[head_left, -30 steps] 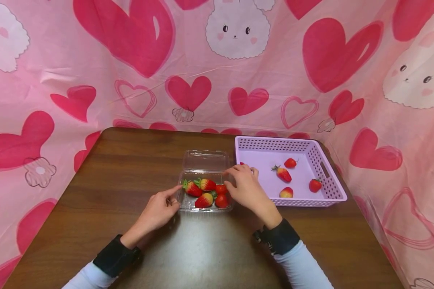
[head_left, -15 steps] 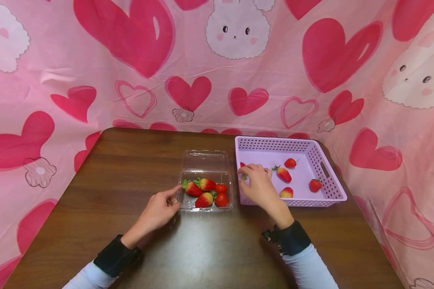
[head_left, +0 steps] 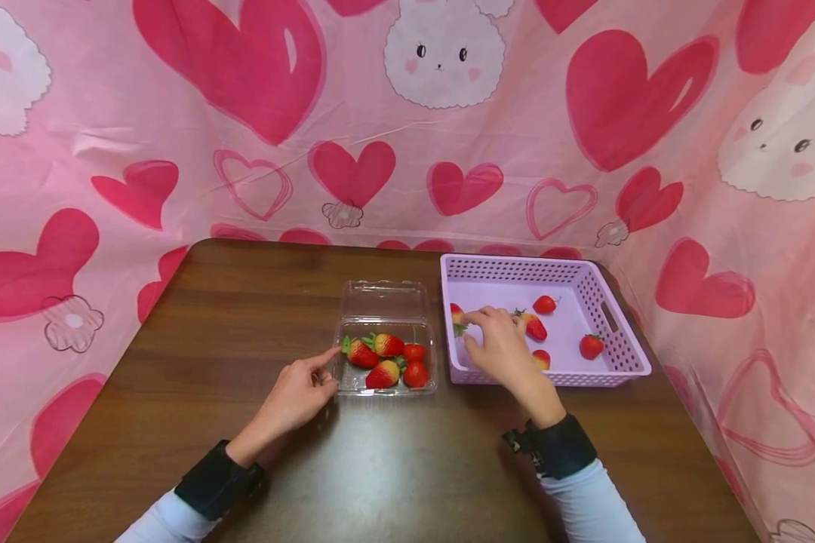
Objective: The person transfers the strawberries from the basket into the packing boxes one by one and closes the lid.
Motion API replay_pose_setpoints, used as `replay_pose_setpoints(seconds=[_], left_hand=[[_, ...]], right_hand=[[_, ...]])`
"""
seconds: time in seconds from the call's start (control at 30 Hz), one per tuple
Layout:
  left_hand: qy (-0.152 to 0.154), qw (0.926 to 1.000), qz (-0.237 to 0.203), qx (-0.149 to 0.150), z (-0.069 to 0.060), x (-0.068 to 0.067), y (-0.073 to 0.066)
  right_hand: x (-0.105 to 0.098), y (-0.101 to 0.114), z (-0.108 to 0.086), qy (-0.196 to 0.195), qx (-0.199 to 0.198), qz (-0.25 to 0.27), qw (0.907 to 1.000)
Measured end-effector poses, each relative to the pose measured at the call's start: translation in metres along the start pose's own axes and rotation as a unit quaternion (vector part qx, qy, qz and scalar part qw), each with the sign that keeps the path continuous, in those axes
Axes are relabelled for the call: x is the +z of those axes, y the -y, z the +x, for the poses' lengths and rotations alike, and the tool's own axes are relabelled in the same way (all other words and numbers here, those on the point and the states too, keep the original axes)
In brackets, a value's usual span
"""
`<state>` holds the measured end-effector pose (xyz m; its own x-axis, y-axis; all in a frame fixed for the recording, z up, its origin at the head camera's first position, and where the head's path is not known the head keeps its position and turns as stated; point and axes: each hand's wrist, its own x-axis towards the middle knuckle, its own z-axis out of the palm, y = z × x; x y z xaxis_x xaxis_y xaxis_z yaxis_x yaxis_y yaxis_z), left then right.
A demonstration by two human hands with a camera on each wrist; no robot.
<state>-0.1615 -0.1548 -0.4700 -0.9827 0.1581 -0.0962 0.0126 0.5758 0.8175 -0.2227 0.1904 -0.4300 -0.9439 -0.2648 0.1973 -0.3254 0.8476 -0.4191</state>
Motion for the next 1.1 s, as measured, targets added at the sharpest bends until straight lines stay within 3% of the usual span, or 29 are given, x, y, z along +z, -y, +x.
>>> replay_pose_setpoints(seconds=[0.27,0.87,1.1], left_hand=[[0.000,1.0000,0.000,-0.002,-0.001,0.000,-0.001],[-0.003,0.9999,0.010,0.000,0.000,0.001,0.001],[-0.006,0.9999,0.013,0.008,0.000,0.000,0.001]], right_hand=[[-0.006,-0.008,-0.004,0.029,0.039,-0.008,0.9988],[-0.013,-0.038,-0.009,0.064,0.084,-0.045,0.9933],[-0.021,-0.045,-0.014,0.089,0.132,-0.047,0.9861]])
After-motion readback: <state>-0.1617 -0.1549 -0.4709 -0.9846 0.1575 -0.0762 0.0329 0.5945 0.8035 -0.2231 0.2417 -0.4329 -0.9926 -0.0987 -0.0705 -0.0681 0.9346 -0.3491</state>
